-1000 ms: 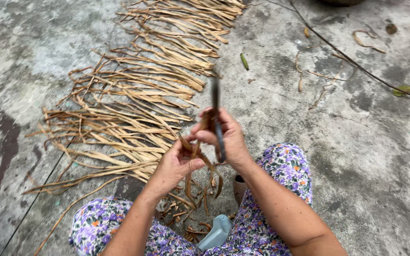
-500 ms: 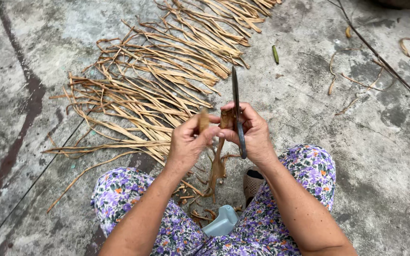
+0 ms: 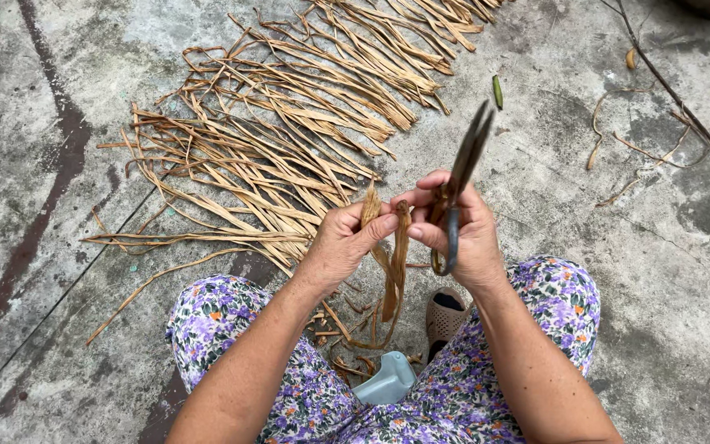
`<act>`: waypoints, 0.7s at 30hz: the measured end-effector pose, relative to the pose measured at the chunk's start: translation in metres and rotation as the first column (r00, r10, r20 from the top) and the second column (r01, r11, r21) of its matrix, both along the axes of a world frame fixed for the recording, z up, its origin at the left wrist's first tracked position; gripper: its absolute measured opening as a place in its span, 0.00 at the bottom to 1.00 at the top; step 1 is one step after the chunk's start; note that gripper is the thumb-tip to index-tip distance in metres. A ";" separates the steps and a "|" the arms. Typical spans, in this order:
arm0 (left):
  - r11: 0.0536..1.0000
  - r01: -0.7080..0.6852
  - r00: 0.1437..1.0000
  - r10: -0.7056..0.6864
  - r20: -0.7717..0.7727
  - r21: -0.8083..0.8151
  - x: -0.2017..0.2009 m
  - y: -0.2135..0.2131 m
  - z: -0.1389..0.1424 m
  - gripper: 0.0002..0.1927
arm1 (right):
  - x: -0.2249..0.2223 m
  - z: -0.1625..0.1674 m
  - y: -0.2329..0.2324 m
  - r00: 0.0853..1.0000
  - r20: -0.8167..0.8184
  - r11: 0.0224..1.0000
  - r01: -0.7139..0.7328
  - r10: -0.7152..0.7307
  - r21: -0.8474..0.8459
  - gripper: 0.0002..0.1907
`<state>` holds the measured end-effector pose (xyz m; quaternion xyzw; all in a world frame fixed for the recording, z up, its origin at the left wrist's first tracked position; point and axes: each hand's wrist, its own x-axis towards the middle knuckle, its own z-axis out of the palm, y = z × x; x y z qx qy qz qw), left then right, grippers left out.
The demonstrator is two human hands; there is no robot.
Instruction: The person sits on a concrete floor trimming dried palm leaf strips with scissors. They pick up individual strips, cut off hard end sections and damaged parts, drop the trimmings aside, and place the usable strips onto a growing pile of prepared leaves on the floor.
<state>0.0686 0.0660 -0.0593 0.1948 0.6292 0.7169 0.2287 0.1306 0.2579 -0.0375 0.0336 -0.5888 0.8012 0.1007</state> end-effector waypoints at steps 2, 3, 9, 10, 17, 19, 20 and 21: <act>0.999 -0.006 0.999 0.007 0.036 -0.039 0.002 0.002 -0.001 0.13 | 0.002 0.001 -0.002 0.999 0.036 0.999 0.009 -0.011 0.031 0.29; 0.998 -0.016 0.998 0.019 0.056 -0.056 0.002 0.003 -0.001 0.13 | 0.002 0.001 -0.003 0.998 0.049 0.998 0.023 -0.026 0.051 0.29; 0.999 0.031 0.988 -0.027 0.150 -0.024 0.003 0.003 0.003 0.13 | 0.003 0.001 -0.003 0.997 -0.011 0.991 0.078 -0.077 0.108 0.31; 0.999 0.052 0.987 -0.051 0.151 -0.002 0.003 0.003 0.003 0.12 | 0.003 0.000 -0.003 0.996 -0.005 0.990 0.091 -0.091 0.108 0.30; 1.000 0.006 0.999 -0.006 0.035 0.003 0.008 0.007 0.000 0.12 | 0.001 -0.002 -0.002 0.997 0.014 0.997 0.077 -0.076 -0.033 0.26; 1.000 0.003 0.997 -0.002 0.077 -0.012 0.008 0.008 0.001 0.12 | 0.001 -0.001 -0.003 0.996 0.046 0.995 0.083 -0.080 -0.062 0.25; 1.000 -0.004 0.995 0.002 0.096 0.021 0.008 0.008 0.002 0.12 | 0.001 -0.001 -0.003 0.996 0.034 0.996 0.087 -0.086 -0.036 0.26; 0.998 -0.013 0.993 0.007 0.115 0.053 0.008 0.008 0.003 0.12 | 0.002 -0.001 -0.003 0.996 0.022 0.996 0.091 -0.091 -0.011 0.27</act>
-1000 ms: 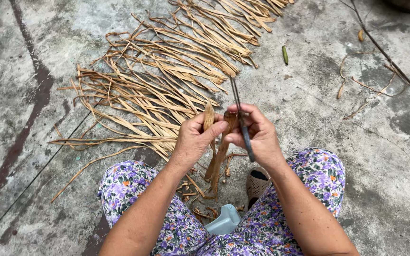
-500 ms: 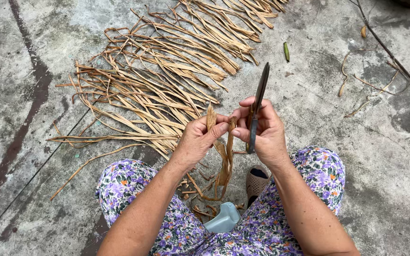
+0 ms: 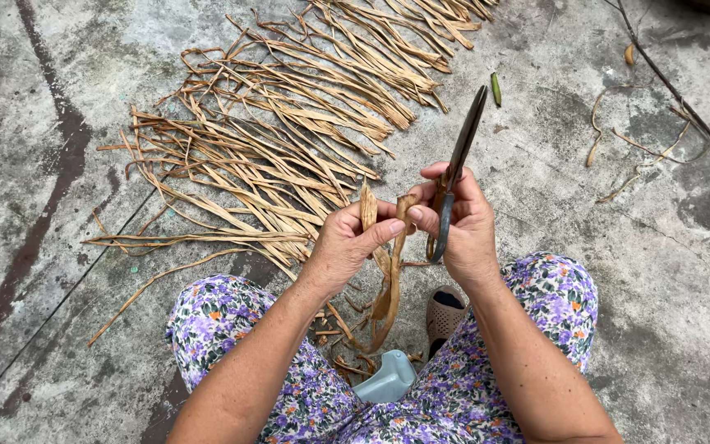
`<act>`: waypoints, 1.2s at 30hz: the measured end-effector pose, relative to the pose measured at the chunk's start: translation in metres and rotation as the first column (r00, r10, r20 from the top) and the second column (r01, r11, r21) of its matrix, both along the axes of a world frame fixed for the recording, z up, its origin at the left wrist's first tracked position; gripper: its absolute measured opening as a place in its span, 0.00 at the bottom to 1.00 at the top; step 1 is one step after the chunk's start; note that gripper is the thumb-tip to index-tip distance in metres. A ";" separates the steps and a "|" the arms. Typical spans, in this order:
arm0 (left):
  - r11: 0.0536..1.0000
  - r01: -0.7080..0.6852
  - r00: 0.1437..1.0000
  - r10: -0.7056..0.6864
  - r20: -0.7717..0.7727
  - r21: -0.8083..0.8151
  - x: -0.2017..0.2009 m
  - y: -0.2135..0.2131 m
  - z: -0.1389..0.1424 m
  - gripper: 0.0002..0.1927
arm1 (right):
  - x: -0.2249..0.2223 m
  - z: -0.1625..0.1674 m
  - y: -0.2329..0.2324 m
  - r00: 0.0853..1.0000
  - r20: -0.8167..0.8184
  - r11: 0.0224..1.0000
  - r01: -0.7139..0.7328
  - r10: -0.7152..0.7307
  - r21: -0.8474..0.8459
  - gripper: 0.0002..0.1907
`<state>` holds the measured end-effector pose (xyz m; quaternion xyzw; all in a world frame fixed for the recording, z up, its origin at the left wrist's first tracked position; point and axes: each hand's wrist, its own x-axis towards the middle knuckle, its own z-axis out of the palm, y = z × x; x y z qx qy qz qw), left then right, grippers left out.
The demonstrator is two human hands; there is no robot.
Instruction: The person sits on a concrete floor trimming dried palm leaf strips with scissors. They pick up individual strips, cut off hard end sections and damaged parts, drop the trimmings aside, and place the usable strips onto a growing pile of prepared leaves on the floor.
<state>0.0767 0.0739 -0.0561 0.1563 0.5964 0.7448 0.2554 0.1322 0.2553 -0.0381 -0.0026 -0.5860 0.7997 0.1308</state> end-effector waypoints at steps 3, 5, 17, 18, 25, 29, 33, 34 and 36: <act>0.993 -0.081 0.996 0.078 0.043 0.089 -0.007 -0.005 0.004 0.13 | 0.000 0.001 0.001 0.999 0.001 0.955 0.034 -0.036 0.295 0.35; 0.979 -0.148 0.988 0.142 0.055 0.143 -0.013 -0.009 0.005 0.13 | 0.000 0.000 -0.001 0.998 0.037 0.887 0.022 -0.044 0.462 0.41; 0.963 -0.248 0.964 0.256 -0.071 0.102 -0.018 -0.014 0.006 0.06 | 0.005 0.004 -0.025 0.984 0.156 0.646 -0.065 -0.084 0.761 0.48; 0.962 -0.249 0.964 0.257 -0.064 0.115 -0.018 -0.015 0.007 0.06 | 0.005 0.006 -0.026 0.986 0.148 0.644 -0.064 -0.078 0.763 0.47; 0.950 -0.295 0.955 0.297 -0.005 0.100 -0.020 -0.013 0.007 0.09 | 0.008 0.014 -0.036 0.984 0.033 0.613 0.082 -0.174 0.786 0.39; 0.947 -0.309 0.950 0.311 -0.021 0.085 -0.020 -0.013 0.004 0.09 | 0.008 0.008 -0.037 0.978 0.124 0.741 0.040 -0.165 0.670 0.30; 0.955 -0.290 0.954 0.293 -0.065 0.062 -0.021 -0.012 0.003 0.09 | 0.007 -0.003 -0.033 0.966 0.201 0.790 0.005 -0.162 0.614 0.25; 0.958 -0.282 0.955 0.286 -0.083 0.058 -0.021 -0.011 0.004 0.10 | 0.007 -0.006 -0.032 0.962 0.211 0.774 0.000 -0.173 0.634 0.24; 0.958 -0.277 0.958 0.281 -0.057 0.079 -0.022 -0.011 0.006 0.12 | 0.002 -0.010 -0.029 0.942 0.286 0.866 0.008 -0.173 0.499 0.23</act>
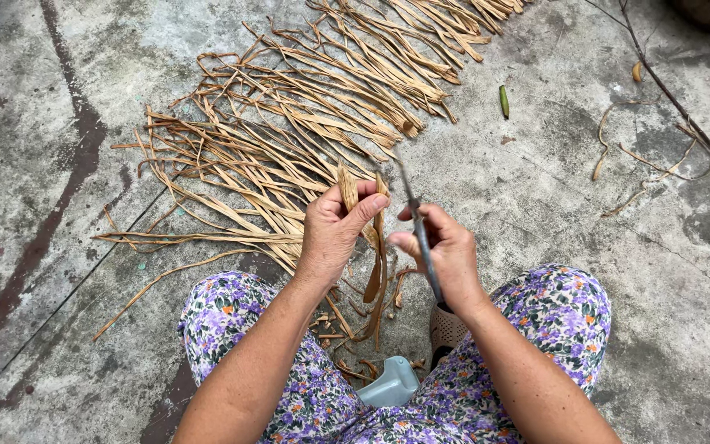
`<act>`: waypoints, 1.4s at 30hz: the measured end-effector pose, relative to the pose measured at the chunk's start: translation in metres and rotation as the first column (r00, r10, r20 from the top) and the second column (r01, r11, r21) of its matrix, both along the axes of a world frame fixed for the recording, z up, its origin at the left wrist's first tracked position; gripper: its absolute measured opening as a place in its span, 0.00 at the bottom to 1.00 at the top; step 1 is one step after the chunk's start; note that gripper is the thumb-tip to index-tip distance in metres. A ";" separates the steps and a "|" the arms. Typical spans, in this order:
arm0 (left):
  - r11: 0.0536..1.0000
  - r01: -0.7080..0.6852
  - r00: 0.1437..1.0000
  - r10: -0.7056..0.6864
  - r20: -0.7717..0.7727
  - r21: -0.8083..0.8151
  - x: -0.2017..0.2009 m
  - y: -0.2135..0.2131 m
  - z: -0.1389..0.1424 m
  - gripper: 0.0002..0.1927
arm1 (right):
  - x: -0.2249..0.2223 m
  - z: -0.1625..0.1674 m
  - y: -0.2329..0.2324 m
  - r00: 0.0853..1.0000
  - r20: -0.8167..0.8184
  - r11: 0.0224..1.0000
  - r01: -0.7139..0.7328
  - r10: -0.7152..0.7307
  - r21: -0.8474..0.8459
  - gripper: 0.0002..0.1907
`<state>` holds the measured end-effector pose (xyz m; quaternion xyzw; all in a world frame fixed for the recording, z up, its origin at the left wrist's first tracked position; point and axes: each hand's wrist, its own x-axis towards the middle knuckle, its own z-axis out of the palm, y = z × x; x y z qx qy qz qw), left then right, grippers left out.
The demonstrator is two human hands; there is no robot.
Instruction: The person sits on a concrete floor trimming dried palm leaf strips with scissors. They pick up individual strips, cut off hard end sections and damaged parts, drop the trimmings aside, and place the usable strips onto a growing pile of prepared leaves on the floor.
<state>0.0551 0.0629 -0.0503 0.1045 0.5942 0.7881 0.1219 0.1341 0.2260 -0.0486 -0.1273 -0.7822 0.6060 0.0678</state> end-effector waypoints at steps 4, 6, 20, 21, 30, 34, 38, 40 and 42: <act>0.999 0.037 0.999 -0.037 -0.017 0.013 0.002 -0.001 0.004 0.14 | -0.008 -0.007 0.005 0.988 -0.143 0.971 -0.082 0.050 -0.225 0.24; 0.998 0.038 0.999 -0.037 0.028 -0.048 0.004 -0.001 0.004 0.14 | -0.006 -0.010 0.005 0.993 -0.070 0.955 -0.108 0.092 -0.278 0.23; 0.977 -0.023 0.977 -0.023 -0.213 -0.211 0.014 0.008 -0.003 0.11 | -0.007 -0.023 -0.008 0.964 -0.223 0.899 -0.222 0.145 -0.378 0.31; 0.982 -0.037 0.979 -0.001 -0.204 -0.184 0.013 0.008 -0.005 0.11 | -0.007 -0.024 -0.011 0.943 -0.291 0.876 -0.273 0.162 -0.398 0.32; 0.962 0.053 0.987 -0.090 -0.130 -0.267 0.006 0.014 0.005 0.27 | -0.017 -0.015 0.009 0.991 -0.135 0.931 -0.036 -0.014 -0.363 0.21; 0.713 0.326 0.942 -0.299 0.152 -0.621 0.017 0.028 0.008 0.49 | -0.014 0.011 0.028 0.984 -0.131 0.888 0.049 -0.121 -0.458 0.15; 0.591 0.573 0.803 -0.543 0.246 -0.567 0.040 0.047 -0.027 0.41 | -0.014 0.024 0.052 0.969 -0.159 0.839 0.076 -0.190 -0.539 0.15; 0.575 0.637 0.755 -0.601 0.264 -0.513 0.046 0.048 -0.053 0.33 | -0.016 0.021 0.068 0.938 -0.236 0.783 0.057 -0.255 -0.619 0.16; 0.446 0.682 0.673 -0.694 0.258 -0.580 0.052 0.044 -0.077 0.22 | -0.016 0.016 0.089 0.894 -0.304 0.732 0.040 -0.330 -0.680 0.17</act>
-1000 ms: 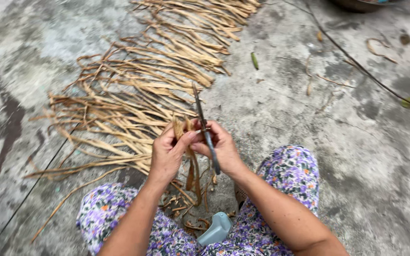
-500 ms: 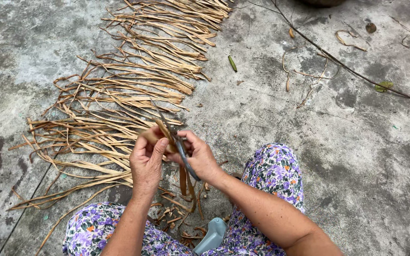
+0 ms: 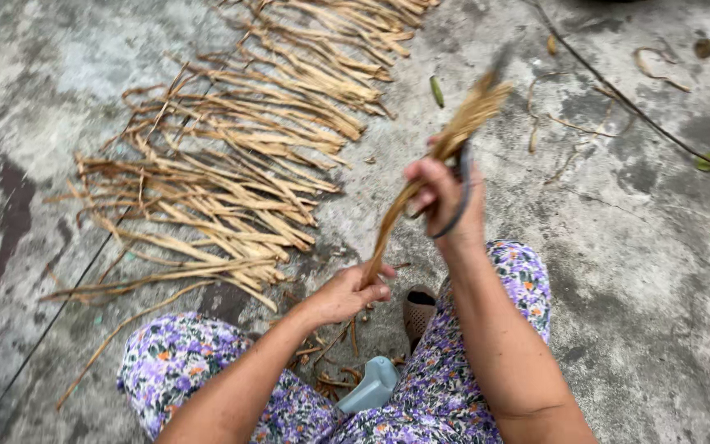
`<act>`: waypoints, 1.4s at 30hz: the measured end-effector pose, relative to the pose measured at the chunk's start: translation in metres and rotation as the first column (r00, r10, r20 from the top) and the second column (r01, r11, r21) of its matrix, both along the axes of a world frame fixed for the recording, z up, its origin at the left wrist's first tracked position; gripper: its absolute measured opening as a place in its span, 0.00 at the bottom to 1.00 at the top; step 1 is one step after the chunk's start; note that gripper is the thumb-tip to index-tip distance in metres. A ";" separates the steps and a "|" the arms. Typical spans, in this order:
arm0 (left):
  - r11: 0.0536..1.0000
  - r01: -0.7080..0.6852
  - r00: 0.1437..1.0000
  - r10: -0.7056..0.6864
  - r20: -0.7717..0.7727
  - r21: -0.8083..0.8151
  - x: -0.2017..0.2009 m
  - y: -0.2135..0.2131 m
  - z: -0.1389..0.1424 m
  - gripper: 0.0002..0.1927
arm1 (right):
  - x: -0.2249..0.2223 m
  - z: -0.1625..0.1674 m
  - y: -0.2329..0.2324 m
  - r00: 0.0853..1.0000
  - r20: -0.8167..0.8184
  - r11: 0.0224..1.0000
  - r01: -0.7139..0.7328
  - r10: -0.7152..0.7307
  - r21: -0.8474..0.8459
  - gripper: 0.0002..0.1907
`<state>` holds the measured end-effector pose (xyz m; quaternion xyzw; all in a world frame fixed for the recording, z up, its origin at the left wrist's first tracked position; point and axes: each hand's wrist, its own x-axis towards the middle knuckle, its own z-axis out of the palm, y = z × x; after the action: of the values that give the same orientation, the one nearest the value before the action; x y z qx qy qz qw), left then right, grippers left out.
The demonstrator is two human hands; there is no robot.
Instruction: The person sits on a concrete floor trimming dried palm leaf strips with scissors. They pick up individual strips, cut off hard end sections and damaged parts, drop the trimmings aside, and place the usable strips onto a growing pile of prepared leaves on the floor.
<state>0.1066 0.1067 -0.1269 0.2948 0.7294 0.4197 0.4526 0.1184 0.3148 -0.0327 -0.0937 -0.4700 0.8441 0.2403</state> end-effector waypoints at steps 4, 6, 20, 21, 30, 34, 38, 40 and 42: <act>0.954 0.282 0.958 -0.274 0.088 -0.105 0.005 -0.012 -0.018 0.20 | -0.004 -0.012 0.032 0.984 -0.141 0.980 0.085 -0.111 -0.181 0.18; 0.957 0.266 0.922 -0.288 0.259 0.117 0.002 -0.020 -0.007 0.21 | -0.007 -0.018 0.035 0.982 -0.128 0.979 0.119 -0.140 -0.164 0.18; -0.149 -0.857 0.442 0.280 0.852 0.493 -0.114 -0.128 0.078 0.15 | -0.010 -0.028 -0.015 0.960 0.276 0.990 -0.070 0.033 0.125 0.31; -0.213 -0.855 0.413 0.268 0.870 0.472 -0.121 -0.136 0.073 0.15 | -0.007 -0.030 -0.019 0.969 0.242 0.984 -0.096 0.058 0.149 0.30; -0.480 -0.717 0.454 0.228 0.862 0.505 -0.151 -0.200 0.063 0.15 | 0.030 -0.053 -0.077 0.904 0.238 0.912 -0.391 0.355 0.127 0.27; -0.487 -0.726 0.454 0.191 0.870 0.485 -0.146 -0.210 0.067 0.14 | 0.032 -0.066 -0.097 0.710 0.397 0.772 -0.636 0.582 0.005 0.31; -0.426 -0.760 0.470 0.161 0.868 0.491 -0.132 -0.204 0.076 0.13 | 0.031 -0.069 -0.098 0.568 0.412 0.641 -0.766 0.713 -0.054 0.34; -0.367 -0.774 0.488 0.173 0.855 0.516 -0.122 -0.196 0.081 0.13 | 0.029 -0.068 -0.097 0.541 0.410 0.613 -0.788 0.735 -0.060 0.35; -0.309 -0.789 0.504 0.167 0.847 0.530 -0.113 -0.185 0.084 0.14 | 0.027 -0.068 -0.097 0.519 0.407 0.590 -0.805 0.752 -0.064 0.35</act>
<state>-0.0060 -0.0788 -0.0426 0.0475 0.1366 0.9891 0.0269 0.1454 0.2177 -0.1003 -0.0235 -0.5544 0.7911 -0.2572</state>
